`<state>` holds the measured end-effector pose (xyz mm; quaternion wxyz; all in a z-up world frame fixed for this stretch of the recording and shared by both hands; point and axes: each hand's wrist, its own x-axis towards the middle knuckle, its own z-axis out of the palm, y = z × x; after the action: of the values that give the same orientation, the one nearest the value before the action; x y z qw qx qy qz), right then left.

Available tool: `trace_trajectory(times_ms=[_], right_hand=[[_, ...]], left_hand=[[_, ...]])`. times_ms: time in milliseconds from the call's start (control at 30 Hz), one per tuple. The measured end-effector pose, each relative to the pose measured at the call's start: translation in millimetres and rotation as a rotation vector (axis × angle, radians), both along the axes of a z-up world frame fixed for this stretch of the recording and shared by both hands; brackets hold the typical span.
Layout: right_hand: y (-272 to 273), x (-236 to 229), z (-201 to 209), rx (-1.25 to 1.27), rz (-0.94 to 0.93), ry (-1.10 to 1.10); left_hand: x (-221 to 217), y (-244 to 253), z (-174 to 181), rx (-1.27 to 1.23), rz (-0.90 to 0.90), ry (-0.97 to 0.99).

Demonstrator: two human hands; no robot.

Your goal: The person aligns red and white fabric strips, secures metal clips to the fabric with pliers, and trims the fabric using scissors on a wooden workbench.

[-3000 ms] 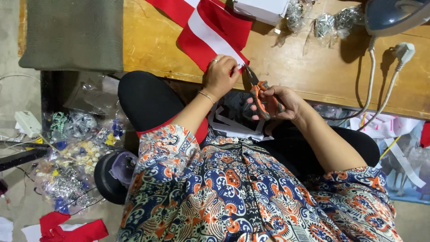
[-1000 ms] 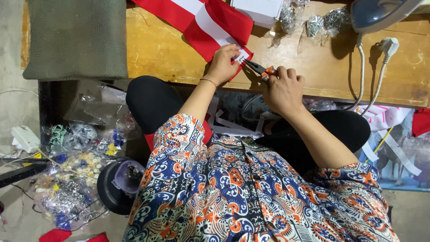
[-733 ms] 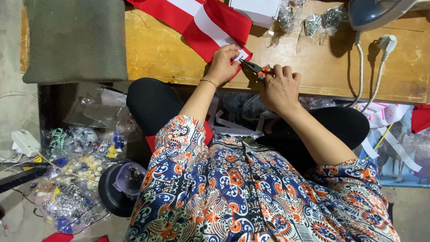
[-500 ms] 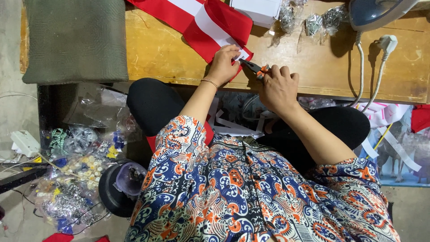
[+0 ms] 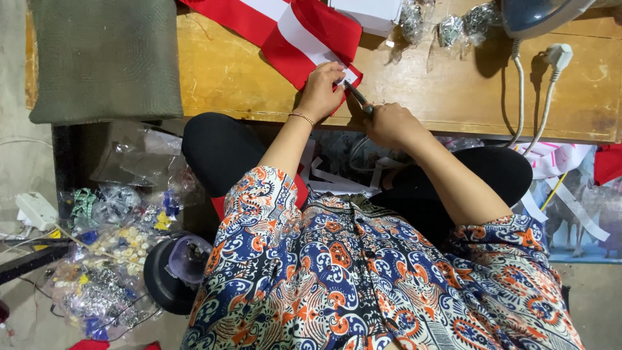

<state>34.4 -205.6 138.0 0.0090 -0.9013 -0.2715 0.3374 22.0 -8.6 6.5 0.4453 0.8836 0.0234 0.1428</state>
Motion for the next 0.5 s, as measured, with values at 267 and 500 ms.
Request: trace_trajectory(times_ms=[267,500], right_hand=[[-35,31,-11,0.147,-0.09,0.114],[-69,23,-6,0.581,-0.514,0.418]], left_hand=[[-5,0,10,0.047,-0.035,-0.099],[-8,-6,4,0.053,-0.002,-0.073]])
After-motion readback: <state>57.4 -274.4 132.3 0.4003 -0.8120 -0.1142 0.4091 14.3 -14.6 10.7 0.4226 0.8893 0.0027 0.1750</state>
